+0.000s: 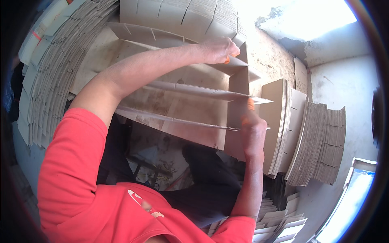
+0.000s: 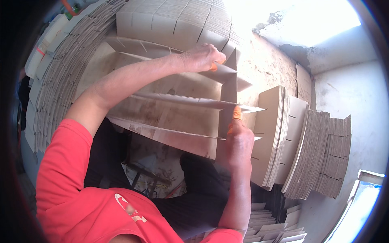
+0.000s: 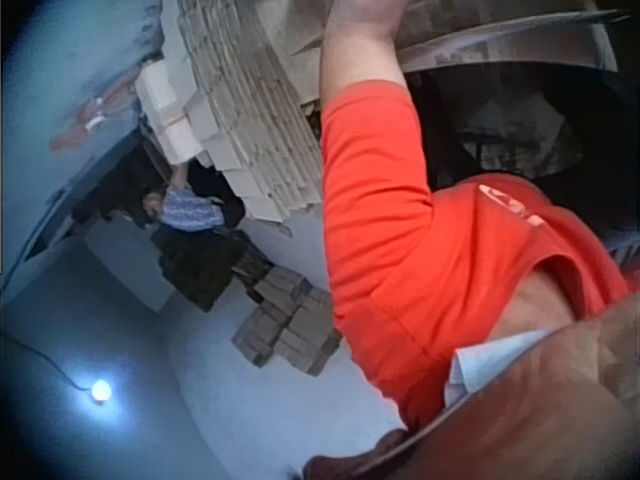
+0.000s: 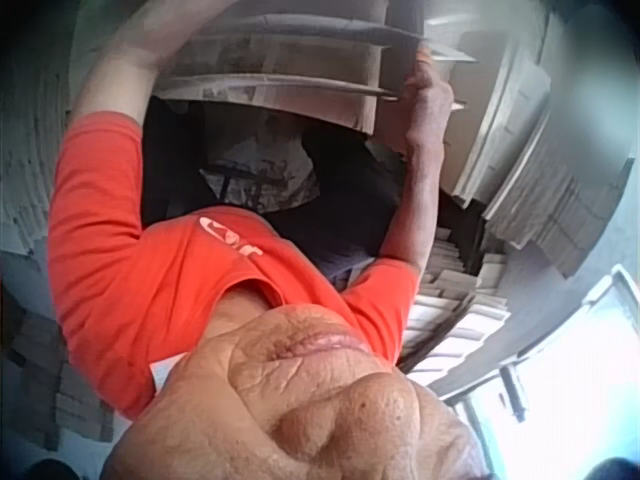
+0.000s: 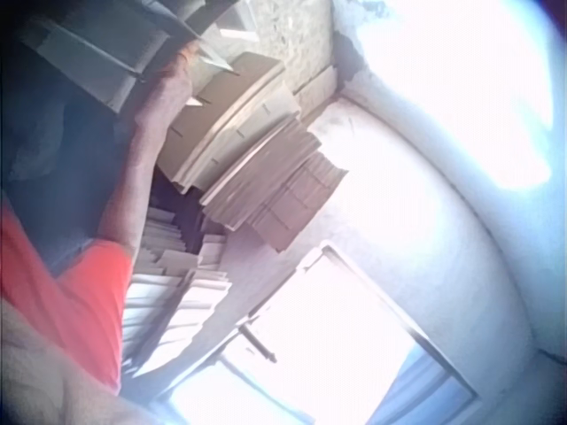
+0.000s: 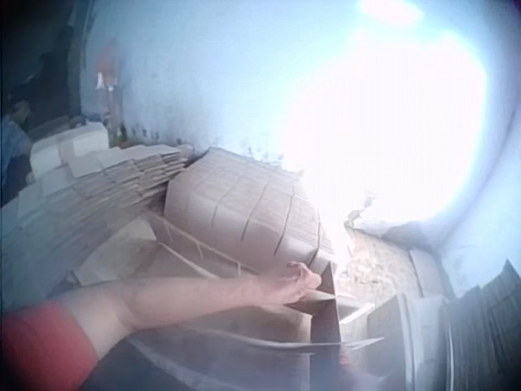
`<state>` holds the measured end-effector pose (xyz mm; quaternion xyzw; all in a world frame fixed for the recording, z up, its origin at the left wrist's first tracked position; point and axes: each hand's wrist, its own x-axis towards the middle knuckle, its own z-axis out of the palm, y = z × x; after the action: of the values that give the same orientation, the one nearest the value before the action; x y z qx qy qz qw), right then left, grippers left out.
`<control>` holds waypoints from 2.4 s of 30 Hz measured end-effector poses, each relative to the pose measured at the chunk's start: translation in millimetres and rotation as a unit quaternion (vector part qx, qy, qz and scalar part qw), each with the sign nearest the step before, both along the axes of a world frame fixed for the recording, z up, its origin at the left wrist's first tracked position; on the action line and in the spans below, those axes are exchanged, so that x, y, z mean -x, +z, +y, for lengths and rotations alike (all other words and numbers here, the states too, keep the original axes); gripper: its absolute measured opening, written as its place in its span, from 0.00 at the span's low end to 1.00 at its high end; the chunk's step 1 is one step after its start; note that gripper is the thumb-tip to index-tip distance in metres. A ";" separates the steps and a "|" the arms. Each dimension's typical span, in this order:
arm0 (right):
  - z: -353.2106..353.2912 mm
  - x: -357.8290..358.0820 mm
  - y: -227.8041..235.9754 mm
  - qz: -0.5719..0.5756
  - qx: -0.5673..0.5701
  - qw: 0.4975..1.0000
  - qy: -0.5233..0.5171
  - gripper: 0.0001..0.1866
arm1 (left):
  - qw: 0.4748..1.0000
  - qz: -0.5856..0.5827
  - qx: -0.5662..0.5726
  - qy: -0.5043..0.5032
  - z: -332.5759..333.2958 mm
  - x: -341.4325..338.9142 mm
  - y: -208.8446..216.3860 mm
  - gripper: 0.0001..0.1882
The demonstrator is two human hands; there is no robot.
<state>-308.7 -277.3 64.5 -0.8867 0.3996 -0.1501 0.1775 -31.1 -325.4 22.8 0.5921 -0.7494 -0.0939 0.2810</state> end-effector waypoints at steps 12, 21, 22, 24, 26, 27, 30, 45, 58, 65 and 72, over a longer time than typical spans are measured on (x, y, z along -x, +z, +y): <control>-12.3 16.9 15.7 0.098 0.124 0.987 -0.009 0.14 | 0.995 -0.012 -0.044 0.084 51.4 -10.0 36.3 0.16; 5.8 120.3 7.0 0.313 0.214 0.902 -0.204 0.27 | 0.991 0.001 0.099 0.090 194.3 -18.3 63.6 0.20; 5.9 125.8 -5.3 0.306 0.229 0.902 -0.201 0.25 | 0.991 -0.003 0.105 0.080 205.2 -11.2 65.1 0.20; -1.0 139.6 -19.0 0.254 0.277 0.915 -0.148 0.19 | 0.991 -0.011 0.118 0.060 223.4 1.6 60.0 0.21; -15.7 151.8 -24.6 0.212 0.263 0.926 -0.168 0.17 | 0.993 0.003 0.089 0.078 236.7 9.5 50.9 0.20; -19.8 152.3 -22.0 0.193 0.256 0.931 -0.176 0.16 | 0.993 0.007 0.087 0.082 241.0 12.6 47.0 0.20; -27.3 150.1 -15.3 0.169 0.255 0.929 -0.207 0.15 | 0.993 -0.001 0.085 0.086 248.5 15.7 35.7 0.19; -19.2 150.7 33.4 -0.069 0.202 0.924 -0.318 0.11 | 0.995 -0.040 0.023 0.089 240.2 41.1 17.0 0.21; 50.5 32.5 85.3 -0.100 0.051 0.993 -0.039 0.23 | 0.998 0.008 0.042 0.052 216.2 47.2 -12.6 0.05; 38.4 20.8 62.2 -0.079 0.005 0.997 -0.020 0.23 | 0.997 -0.008 0.062 0.046 211.6 47.4 -7.2 0.03; 31.2 11.5 63.4 -0.093 -0.029 0.995 -0.008 0.22 | 0.997 0.043 0.038 0.048 199.7 49.4 -15.1 0.04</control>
<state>-320.2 -246.1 127.8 -0.8602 0.3925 -0.2219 0.2383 -80.5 -125.7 7.7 0.6115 -0.7106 -0.0773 0.3392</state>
